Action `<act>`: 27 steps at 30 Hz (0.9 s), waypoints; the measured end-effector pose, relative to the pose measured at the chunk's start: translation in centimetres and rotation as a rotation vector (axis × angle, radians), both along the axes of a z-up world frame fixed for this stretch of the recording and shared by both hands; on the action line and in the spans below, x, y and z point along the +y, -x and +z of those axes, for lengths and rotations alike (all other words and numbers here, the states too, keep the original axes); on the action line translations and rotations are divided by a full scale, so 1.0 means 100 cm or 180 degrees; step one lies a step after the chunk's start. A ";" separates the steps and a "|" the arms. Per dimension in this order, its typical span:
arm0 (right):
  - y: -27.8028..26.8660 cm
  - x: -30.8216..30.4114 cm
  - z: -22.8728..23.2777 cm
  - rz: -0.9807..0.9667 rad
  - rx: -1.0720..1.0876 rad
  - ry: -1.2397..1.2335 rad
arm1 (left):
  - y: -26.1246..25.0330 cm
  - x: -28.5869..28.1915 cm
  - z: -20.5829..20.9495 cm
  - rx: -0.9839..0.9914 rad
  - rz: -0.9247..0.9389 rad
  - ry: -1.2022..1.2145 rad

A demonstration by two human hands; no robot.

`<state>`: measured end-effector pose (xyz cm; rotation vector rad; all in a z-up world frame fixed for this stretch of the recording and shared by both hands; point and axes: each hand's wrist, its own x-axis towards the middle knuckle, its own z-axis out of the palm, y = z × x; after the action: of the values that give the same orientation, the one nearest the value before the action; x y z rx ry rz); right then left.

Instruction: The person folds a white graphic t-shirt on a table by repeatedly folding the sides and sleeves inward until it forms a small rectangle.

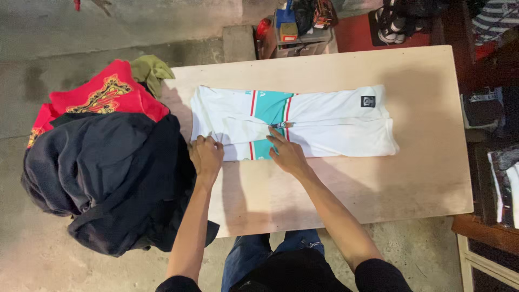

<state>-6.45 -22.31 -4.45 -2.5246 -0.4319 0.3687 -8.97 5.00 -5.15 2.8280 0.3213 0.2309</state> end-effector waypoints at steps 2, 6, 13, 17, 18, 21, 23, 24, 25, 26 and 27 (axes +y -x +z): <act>-0.005 -0.017 -0.002 -0.0101 -0.0081 -0.0210 | -0.008 -0.009 0.013 -0.0148 -0.0101 -0.0204; -0.020 -0.065 0.010 -0.0471 -0.0490 -0.0417 | -0.033 -0.053 0.034 -0.0316 -0.0158 0.0291; -0.042 -0.203 0.021 -0.1376 -0.0782 -0.0561 | -0.067 -0.183 0.027 -0.0133 -0.1134 0.0767; -0.044 -0.294 0.000 -0.1744 -0.1203 -0.0417 | -0.068 -0.271 -0.002 0.0053 -0.1744 0.1173; -0.045 -0.314 -0.009 -0.1864 -0.1024 -0.0325 | -0.062 -0.298 -0.007 0.0222 -0.1853 0.1190; -0.064 -0.355 -0.044 -0.1872 -0.0693 -0.0380 | -0.040 -0.375 -0.008 0.0349 -0.2384 0.1383; -0.078 -0.374 -0.060 -0.1780 -0.0521 -0.0516 | -0.031 -0.417 -0.001 0.0397 -0.2472 0.1382; -0.087 -0.374 -0.064 -0.1838 -0.0172 -0.0813 | -0.028 -0.434 0.002 0.0319 -0.2596 0.1108; -0.095 -0.370 -0.065 -0.1878 0.0193 -0.1112 | -0.026 -0.449 0.002 0.0250 -0.2702 0.0828; -0.102 -0.365 -0.062 -0.1857 0.0221 -0.1102 | -0.027 -0.463 -0.001 0.0270 -0.2673 0.0840; -0.108 -0.358 -0.055 -0.1977 0.0349 -0.1080 | -0.028 -0.475 -0.006 0.0159 -0.2538 0.0698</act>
<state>4.35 -58.08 -9.97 -2.1516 0.3120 0.1697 -6.15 -42.51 -5.79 2.5075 -0.7186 -0.0475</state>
